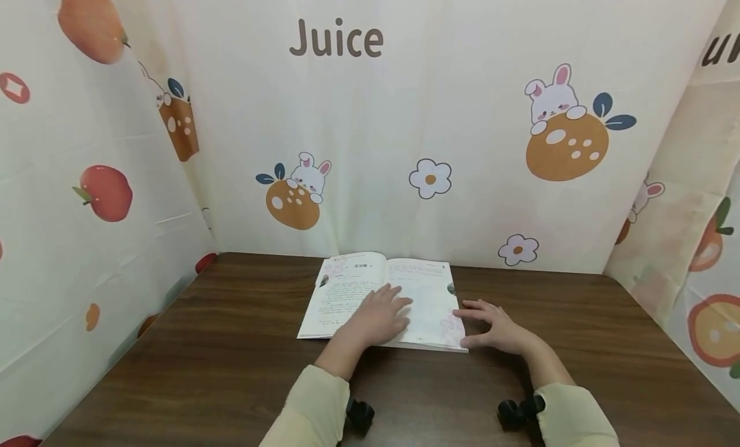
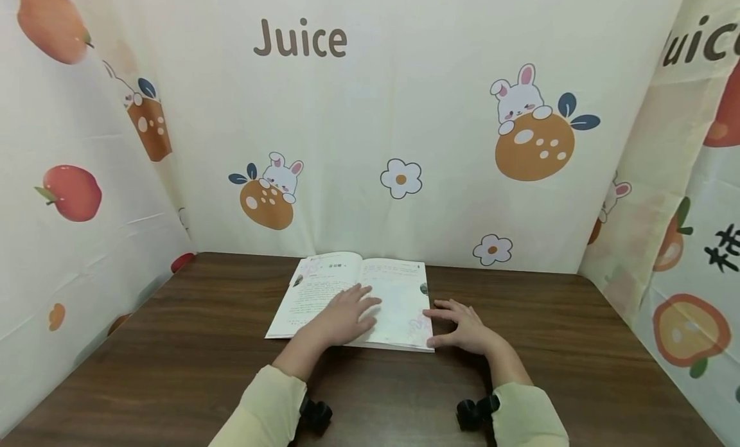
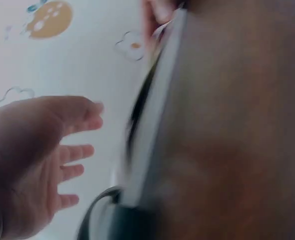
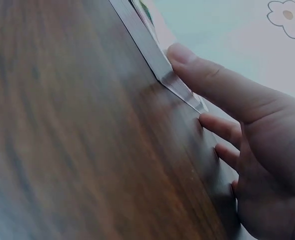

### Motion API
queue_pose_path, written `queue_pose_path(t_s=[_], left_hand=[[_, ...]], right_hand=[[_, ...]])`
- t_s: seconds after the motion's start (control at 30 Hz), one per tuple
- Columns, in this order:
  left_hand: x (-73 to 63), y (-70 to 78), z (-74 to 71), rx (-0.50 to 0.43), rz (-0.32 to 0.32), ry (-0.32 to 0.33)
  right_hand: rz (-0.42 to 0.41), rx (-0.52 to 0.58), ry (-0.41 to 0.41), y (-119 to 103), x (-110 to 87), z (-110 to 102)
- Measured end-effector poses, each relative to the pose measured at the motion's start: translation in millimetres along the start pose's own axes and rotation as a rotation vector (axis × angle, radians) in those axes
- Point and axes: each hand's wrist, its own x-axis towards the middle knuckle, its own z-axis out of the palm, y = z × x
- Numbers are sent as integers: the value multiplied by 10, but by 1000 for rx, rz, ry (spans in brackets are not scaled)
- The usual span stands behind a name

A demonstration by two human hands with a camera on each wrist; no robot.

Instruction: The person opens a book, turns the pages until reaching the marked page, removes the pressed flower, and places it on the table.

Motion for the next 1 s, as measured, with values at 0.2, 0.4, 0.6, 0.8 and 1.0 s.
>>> queue_pose_path(t_s=[0.2,0.4,0.6,0.8,1.0], left_hand=[[63,188,137,60,99,70],[101,333,147,118,283,168],[82,395,136,244,449,258],[70,500,94,312,563,278],[22,607,69,299,660,203]], right_hand=[[57,-44,110,-66,36,60],[87,-44,135,-85,56,86],[122,-22,130,-69,61,68],[153,-7,119,-71,55,62],[148,-2,128,-84,52,59]])
